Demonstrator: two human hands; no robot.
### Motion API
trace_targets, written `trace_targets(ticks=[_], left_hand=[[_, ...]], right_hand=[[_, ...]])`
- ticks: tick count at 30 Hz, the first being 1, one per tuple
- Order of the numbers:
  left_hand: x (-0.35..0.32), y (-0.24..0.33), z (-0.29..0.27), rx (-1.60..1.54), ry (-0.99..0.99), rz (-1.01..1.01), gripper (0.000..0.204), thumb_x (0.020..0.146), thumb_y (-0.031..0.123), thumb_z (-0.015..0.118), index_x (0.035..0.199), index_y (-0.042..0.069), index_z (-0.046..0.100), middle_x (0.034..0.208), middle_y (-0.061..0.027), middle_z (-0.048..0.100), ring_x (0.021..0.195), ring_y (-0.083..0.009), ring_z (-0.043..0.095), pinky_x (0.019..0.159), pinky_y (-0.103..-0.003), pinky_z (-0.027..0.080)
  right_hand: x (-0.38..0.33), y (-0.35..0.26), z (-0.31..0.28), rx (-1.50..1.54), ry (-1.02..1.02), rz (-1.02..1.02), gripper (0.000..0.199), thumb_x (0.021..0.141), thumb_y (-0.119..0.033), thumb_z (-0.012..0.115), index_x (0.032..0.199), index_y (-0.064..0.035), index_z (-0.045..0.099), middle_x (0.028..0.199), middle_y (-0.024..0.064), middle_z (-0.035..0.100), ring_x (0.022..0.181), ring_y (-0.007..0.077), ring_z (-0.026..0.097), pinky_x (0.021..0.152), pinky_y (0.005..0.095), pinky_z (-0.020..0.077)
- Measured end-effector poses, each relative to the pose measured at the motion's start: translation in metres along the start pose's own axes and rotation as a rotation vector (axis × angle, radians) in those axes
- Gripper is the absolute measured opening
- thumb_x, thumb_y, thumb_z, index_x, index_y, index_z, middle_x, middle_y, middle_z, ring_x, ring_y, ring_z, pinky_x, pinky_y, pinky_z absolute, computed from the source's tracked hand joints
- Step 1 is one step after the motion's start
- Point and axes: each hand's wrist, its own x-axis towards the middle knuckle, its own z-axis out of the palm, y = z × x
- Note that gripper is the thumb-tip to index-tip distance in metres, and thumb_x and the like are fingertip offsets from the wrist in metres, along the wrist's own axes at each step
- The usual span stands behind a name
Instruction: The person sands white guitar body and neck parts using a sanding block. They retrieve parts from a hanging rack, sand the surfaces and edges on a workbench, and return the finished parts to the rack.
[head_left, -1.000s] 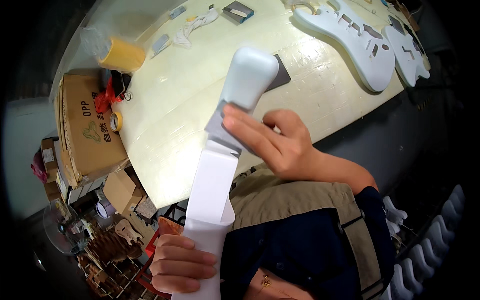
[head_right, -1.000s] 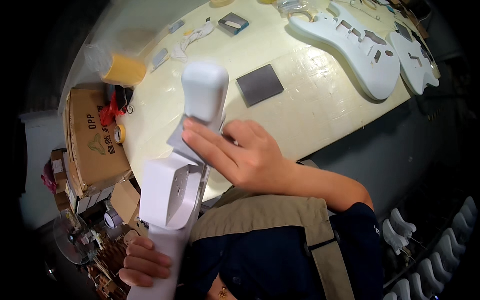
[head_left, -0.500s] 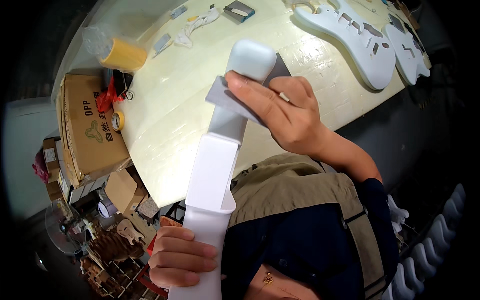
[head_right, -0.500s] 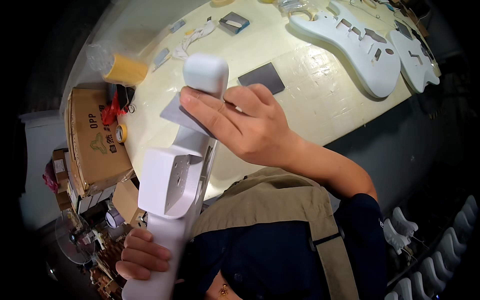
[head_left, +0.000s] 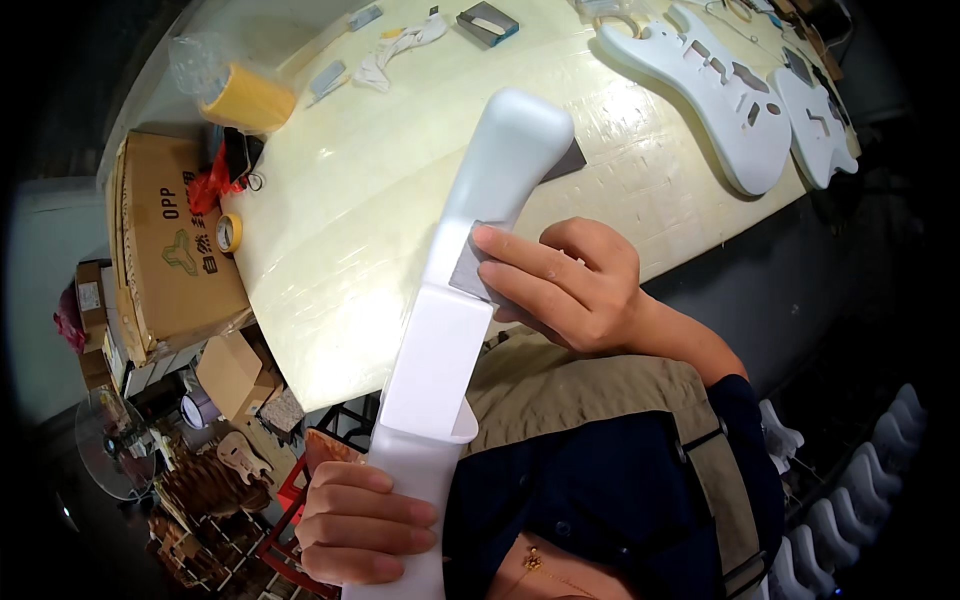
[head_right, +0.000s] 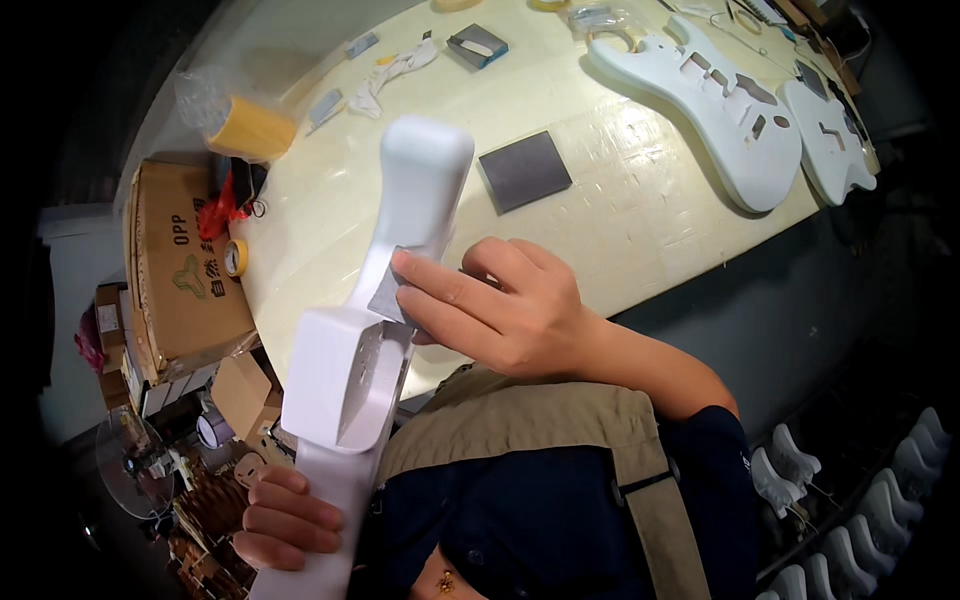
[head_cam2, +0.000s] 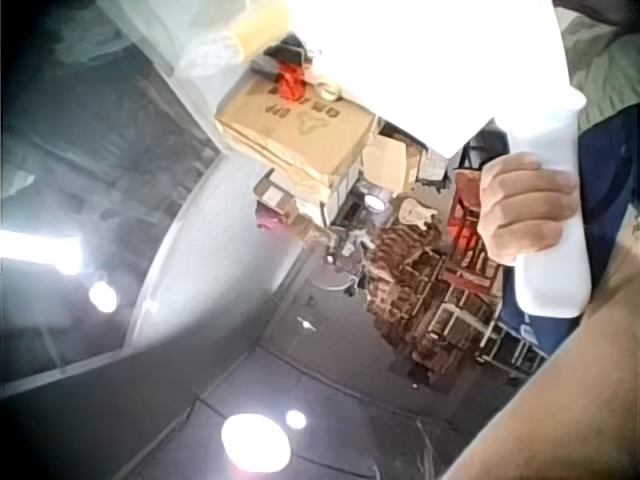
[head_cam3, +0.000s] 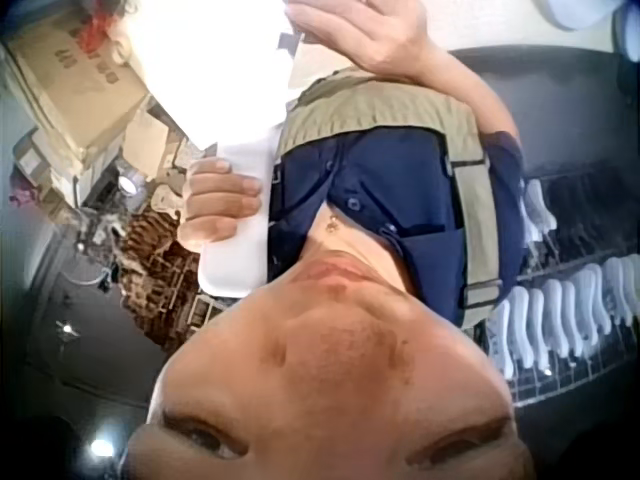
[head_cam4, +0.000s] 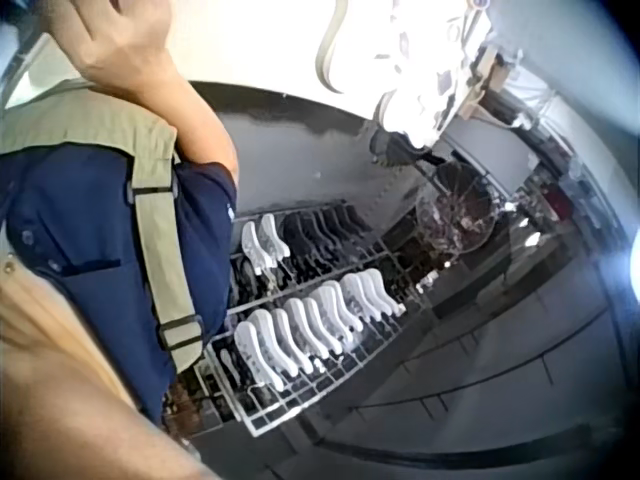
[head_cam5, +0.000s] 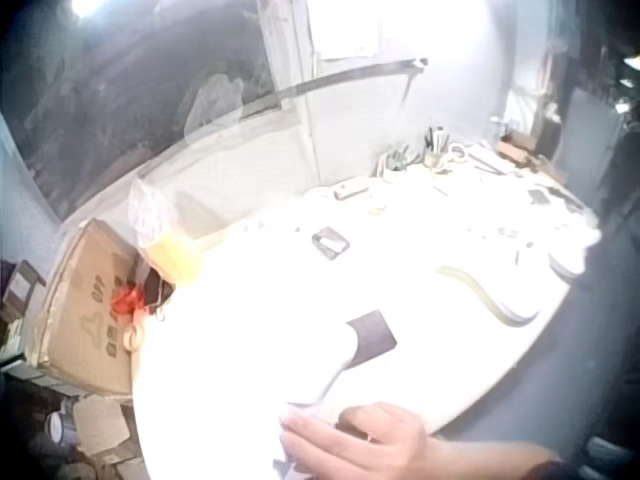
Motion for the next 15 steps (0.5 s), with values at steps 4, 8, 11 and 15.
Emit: trace_targets(ticks=[4,8,11,15], left_hand=[[-0.002,0.005,0.010,0.020,0.115,-0.022,0.022,0.096,0.031,0.041,0.078,0.017,0.041,0.061,0.0056,0.052,0.060,-0.0107,0.053,0.076,-0.030,0.039],[0.002,0.000,0.009,-0.051,0.031,0.057,0.017,0.094,0.025,0.042,0.080,0.015,0.042,0.063,0.0023,0.055,0.060,-0.0141,0.055,0.076,-0.032,0.041],[0.006,-0.005,0.000,-0.099,-0.038,0.083,0.012,0.091,0.021,0.044,0.083,0.013,0.043,0.067,-0.0018,0.058,0.062,-0.0180,0.059,0.077,-0.036,0.042],[-0.002,-0.003,0.010,-0.021,0.105,0.035,0.024,0.096,0.030,0.039,0.075,0.018,0.041,0.058,0.0065,0.050,0.057,-0.0094,0.052,0.073,-0.027,0.038]], right_hand=[[0.003,-0.005,-0.001,-0.205,0.011,-0.037,0.033,0.067,-0.009,0.068,0.101,-0.0058,0.067,0.106,0.0067,0.068,0.056,0.0134,0.039,0.050,0.0222,0.0339],[0.004,-0.009,-0.006,-0.212,0.005,0.016,0.037,0.064,-0.001,0.063,0.101,-0.0041,0.066,0.105,0.0065,0.068,0.058,0.0139,0.039,0.053,0.0221,0.0340],[0.008,0.005,0.000,-0.196,0.005,-0.022,0.040,0.063,0.004,0.060,0.102,-0.0015,0.065,0.106,0.0097,0.067,0.061,0.0148,0.041,0.056,0.0224,0.0355],[-0.003,-0.014,0.006,-0.079,0.087,0.119,0.034,0.066,0.001,0.066,0.100,-0.0003,0.065,0.103,0.0091,0.067,0.059,0.0141,0.042,0.052,0.0243,0.0372]])
